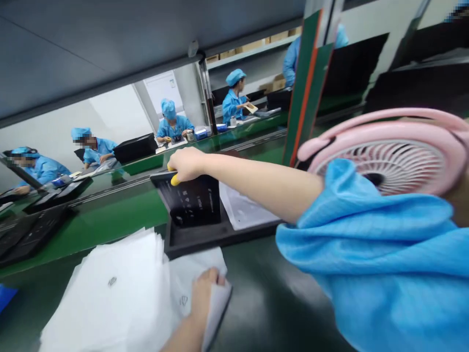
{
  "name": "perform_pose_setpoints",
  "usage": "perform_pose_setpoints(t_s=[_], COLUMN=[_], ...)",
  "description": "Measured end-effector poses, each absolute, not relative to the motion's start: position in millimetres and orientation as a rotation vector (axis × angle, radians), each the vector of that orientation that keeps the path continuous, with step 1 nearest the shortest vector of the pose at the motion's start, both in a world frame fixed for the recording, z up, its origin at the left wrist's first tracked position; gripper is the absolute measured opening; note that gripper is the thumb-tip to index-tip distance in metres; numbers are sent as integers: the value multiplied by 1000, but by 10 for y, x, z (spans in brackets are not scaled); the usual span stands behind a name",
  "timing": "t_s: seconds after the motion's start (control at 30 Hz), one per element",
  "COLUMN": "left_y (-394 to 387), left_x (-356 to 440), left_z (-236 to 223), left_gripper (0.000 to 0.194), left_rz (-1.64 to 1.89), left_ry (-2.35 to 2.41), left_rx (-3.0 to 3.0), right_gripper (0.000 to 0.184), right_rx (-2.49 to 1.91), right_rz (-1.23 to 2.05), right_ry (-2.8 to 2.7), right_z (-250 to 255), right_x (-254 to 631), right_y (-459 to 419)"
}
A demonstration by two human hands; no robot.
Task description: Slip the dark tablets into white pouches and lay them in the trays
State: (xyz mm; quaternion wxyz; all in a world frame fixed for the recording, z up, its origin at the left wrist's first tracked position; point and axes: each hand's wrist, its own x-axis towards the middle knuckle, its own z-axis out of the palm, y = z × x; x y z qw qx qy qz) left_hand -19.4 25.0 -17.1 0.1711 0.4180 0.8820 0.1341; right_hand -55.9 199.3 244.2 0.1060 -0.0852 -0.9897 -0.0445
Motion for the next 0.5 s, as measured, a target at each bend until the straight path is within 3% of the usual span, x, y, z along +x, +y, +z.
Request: perform_pose_setpoints(t_s=[0.27,0.5], left_y=[11,1], left_x=[-243,-150], left_z=[-64,-42], left_gripper=[16,23], left_rz=[865,851], left_ry=[2556,2569], left_rx=[892,994], right_gripper=[36,39], right_rx=[-788,-885], right_rz=[691,1125], right_ry=[-1852,-1291], right_z=[1549,769], right_x=[1197,1806], right_y=[1788,1339])
